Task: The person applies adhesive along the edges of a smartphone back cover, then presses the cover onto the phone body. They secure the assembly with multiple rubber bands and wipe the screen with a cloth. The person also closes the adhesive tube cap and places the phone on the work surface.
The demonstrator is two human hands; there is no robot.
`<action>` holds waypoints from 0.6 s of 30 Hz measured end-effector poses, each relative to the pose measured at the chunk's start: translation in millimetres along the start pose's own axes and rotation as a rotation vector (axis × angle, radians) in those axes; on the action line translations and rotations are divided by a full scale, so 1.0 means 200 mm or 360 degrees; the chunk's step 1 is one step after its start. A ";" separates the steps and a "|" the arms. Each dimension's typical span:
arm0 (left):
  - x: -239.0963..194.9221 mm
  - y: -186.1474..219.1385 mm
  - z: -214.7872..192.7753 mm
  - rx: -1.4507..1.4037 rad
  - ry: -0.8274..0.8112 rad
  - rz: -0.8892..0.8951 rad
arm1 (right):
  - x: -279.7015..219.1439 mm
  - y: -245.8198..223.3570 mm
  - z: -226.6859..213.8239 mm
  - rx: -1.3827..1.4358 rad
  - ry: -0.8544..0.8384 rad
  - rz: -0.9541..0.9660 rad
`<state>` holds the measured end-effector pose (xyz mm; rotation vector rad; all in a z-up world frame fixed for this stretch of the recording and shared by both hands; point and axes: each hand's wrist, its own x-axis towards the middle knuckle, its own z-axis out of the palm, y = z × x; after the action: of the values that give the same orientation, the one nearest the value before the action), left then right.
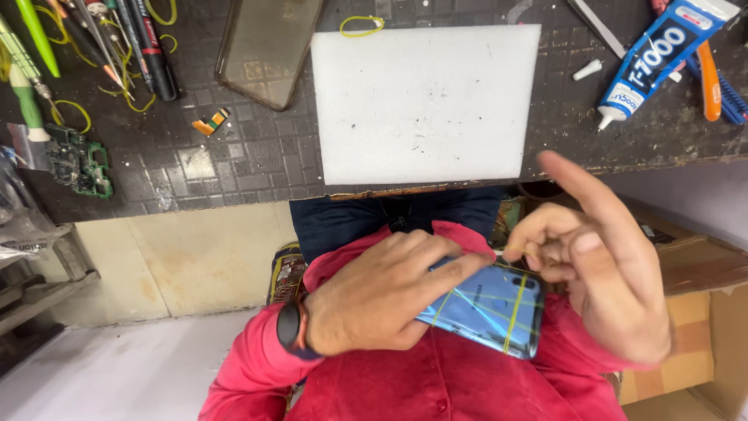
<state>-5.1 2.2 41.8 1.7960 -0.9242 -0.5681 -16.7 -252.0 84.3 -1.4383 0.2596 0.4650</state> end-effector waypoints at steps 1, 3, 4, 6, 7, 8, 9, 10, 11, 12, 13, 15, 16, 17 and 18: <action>0.00 0.02 0.01 0.0098 0.0035 -0.0090 | -0.02 -0.01 0.01 -0.0125 0.0038 -0.0034; 0.00 0.08 0.02 0.0294 0.0106 -0.0275 | -0.06 -0.04 0.03 -0.0382 0.0041 -0.0086; 0.00 0.09 0.03 0.0339 0.0122 -0.0338 | -0.08 -0.05 0.05 -0.0510 0.0039 -0.0110; 0.01 0.11 0.03 0.0434 0.0149 -0.0466 | -0.12 -0.07 0.09 -0.0868 0.0017 -0.0162; 0.02 0.12 0.03 0.0401 0.0109 -0.0515 | -0.13 -0.07 0.11 -0.1050 0.0016 -0.0188; 0.03 0.13 0.03 0.0368 0.0069 -0.0563 | -0.15 -0.08 0.14 -0.1100 0.0069 -0.0243; 0.04 0.13 0.03 0.0334 0.0030 -0.0617 | -0.16 -0.08 0.17 -0.1148 0.0116 -0.0297; 0.04 0.14 0.04 0.0319 0.0009 -0.0649 | -0.17 -0.08 0.21 -0.1195 0.0163 -0.0351; 0.04 0.14 0.04 0.0306 -0.0012 -0.0684 | -0.20 -0.09 0.24 -0.1316 0.0160 -0.0261; 0.05 0.15 0.05 0.0292 -0.0032 -0.0718 | -0.23 -0.11 0.28 -0.1435 0.0156 -0.0170; 0.04 0.15 0.05 0.0274 -0.0009 -0.0743 | -0.25 -0.11 0.31 -0.1556 0.0154 -0.0079; 0.04 0.16 0.07 0.0237 0.0038 -0.0789 | -0.27 -0.10 0.35 -0.1621 -0.0052 -0.0197; 0.04 0.16 0.08 0.0251 0.0115 -0.0754 | -0.27 -0.09 0.37 -0.1653 -0.0155 -0.0255; 0.05 0.15 0.09 0.0268 0.0194 -0.0723 | -0.26 -0.06 0.39 -0.1662 -0.0254 -0.0365; 0.06 0.14 0.10 0.0284 0.0274 -0.0692 | -0.23 -0.03 0.40 -0.1669 -0.0354 -0.0474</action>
<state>-22.4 -23.9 60.3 2.1895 -0.4772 -0.6015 -63.5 -179.7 119.9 -2.3685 -0.4522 0.5336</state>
